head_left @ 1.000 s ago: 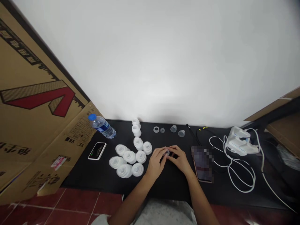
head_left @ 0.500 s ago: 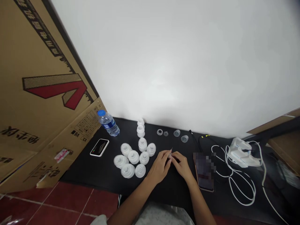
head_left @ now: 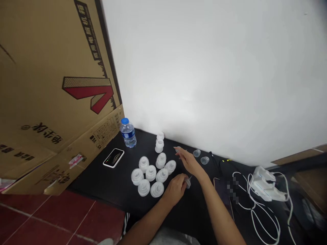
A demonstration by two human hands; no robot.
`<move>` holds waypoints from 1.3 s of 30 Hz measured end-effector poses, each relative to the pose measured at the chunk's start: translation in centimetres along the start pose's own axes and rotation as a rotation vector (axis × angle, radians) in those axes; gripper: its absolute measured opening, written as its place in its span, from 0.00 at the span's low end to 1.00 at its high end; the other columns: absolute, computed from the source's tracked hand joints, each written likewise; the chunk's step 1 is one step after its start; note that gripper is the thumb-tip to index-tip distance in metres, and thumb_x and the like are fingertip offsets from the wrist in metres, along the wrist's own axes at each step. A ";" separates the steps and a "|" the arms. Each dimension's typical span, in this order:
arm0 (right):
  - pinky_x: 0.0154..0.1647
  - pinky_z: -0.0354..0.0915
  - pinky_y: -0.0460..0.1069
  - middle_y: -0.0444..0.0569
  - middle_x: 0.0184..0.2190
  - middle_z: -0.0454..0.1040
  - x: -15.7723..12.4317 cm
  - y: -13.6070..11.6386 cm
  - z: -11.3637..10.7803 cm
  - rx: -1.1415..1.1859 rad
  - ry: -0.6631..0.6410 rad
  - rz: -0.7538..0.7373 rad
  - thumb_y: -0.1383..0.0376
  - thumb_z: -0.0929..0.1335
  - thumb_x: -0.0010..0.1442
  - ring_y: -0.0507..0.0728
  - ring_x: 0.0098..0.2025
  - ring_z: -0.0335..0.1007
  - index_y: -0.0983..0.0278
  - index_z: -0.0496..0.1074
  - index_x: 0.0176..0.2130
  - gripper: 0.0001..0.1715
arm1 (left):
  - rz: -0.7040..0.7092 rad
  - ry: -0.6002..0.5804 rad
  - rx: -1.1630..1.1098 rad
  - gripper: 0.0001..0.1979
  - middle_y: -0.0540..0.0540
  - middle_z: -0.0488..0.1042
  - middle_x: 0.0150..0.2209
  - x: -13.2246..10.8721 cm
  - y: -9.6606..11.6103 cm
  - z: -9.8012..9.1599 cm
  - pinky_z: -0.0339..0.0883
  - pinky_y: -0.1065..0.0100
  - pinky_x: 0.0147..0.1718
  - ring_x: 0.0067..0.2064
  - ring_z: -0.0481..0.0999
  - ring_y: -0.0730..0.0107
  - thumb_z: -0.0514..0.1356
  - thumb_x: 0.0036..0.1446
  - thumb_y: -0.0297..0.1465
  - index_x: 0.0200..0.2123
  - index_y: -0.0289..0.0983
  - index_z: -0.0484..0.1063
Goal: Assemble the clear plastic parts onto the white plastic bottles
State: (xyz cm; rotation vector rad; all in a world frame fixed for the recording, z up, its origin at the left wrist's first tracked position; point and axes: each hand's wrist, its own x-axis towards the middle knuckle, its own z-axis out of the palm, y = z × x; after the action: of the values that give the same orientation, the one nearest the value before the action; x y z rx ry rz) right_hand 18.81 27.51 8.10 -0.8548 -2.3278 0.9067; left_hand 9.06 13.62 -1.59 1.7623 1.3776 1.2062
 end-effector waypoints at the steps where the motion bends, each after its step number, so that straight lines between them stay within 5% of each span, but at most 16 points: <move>1: 0.60 0.73 0.61 0.53 0.51 0.81 1.5 -0.5 0.2 -0.021 -0.072 -0.042 0.65 0.58 0.79 0.60 0.50 0.79 0.53 0.65 0.74 0.29 | -0.011 -0.012 -0.003 0.15 0.45 0.81 0.46 0.0 -0.1 0.1 0.77 0.58 0.52 0.49 0.82 0.59 0.56 0.67 0.19 0.51 0.40 0.72; 5: 0.61 0.72 0.60 0.52 0.53 0.78 6.3 -1.5 1.1 -0.105 -0.212 -0.163 0.74 0.59 0.74 0.59 0.52 0.77 0.51 0.63 0.74 0.36 | 0.025 -0.017 -0.010 0.15 0.46 0.81 0.46 0.1 -0.1 0.0 0.77 0.60 0.52 0.49 0.83 0.60 0.57 0.67 0.18 0.50 0.40 0.74; 10: 0.46 0.74 0.55 0.51 0.46 0.81 7.1 -0.4 2.1 -0.067 -0.103 -0.135 0.67 0.67 0.72 0.58 0.38 0.75 0.59 0.77 0.59 0.19 | 0.122 -0.021 0.050 0.12 0.45 0.80 0.48 0.2 0.0 -0.3 0.79 0.62 0.50 0.48 0.83 0.61 0.61 0.70 0.23 0.51 0.41 0.78; 14: 0.43 0.74 0.55 0.48 0.38 0.84 4.0 1.9 1.8 0.068 -0.004 0.017 0.57 0.72 0.71 0.60 0.38 0.79 0.60 0.82 0.45 0.11 | 0.167 -0.008 0.115 0.07 0.45 0.80 0.44 0.1 -0.2 -0.2 0.80 0.63 0.46 0.44 0.83 0.61 0.63 0.72 0.30 0.49 0.41 0.81; 23: 0.40 0.79 0.56 0.57 0.37 0.87 -8.1 6.3 2.1 0.694 0.345 0.415 0.36 0.72 0.66 0.63 0.38 0.83 0.63 0.84 0.40 0.34 | 0.192 0.029 0.070 0.17 0.42 0.81 0.44 0.0 0.2 -0.7 0.81 0.60 0.49 0.46 0.84 0.60 0.52 0.78 0.29 0.60 0.40 0.78; 28: 0.42 0.81 0.58 0.61 0.41 0.87 -12.3 6.2 3.5 0.920 0.483 0.417 0.28 0.63 0.67 0.65 0.41 0.85 0.63 0.85 0.43 0.45 | 0.148 0.096 0.001 0.16 0.41 0.83 0.47 0.0 0.1 -1.0 0.80 0.62 0.49 0.47 0.85 0.62 0.54 0.77 0.28 0.59 0.40 0.78; 33: 0.46 0.80 0.57 0.55 0.47 0.86 -13.7 5.1 4.1 0.798 0.404 0.343 0.43 0.83 0.53 0.65 0.46 0.84 0.60 0.83 0.50 0.34 | 0.056 0.156 0.019 0.07 0.46 0.83 0.37 -0.1 0.0 -1.0 0.78 0.66 0.37 0.34 0.81 0.67 0.61 0.75 0.32 0.45 0.39 0.79; 39: 0.40 0.81 0.53 0.51 0.45 0.84 -13.8 4.1 4.6 0.739 0.312 0.335 0.52 0.83 0.55 0.60 0.42 0.83 0.60 0.82 0.52 0.29 | 0.151 0.151 0.061 0.04 0.42 0.82 0.43 0.3 0.4 -1.1 0.77 0.63 0.39 0.44 0.82 0.61 0.62 0.73 0.30 0.45 0.40 0.79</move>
State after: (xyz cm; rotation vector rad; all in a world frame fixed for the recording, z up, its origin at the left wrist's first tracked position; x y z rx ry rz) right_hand 26.82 18.39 -0.84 -0.9672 -1.4273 1.5098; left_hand 8.28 13.69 -0.68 1.8781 1.3997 1.4169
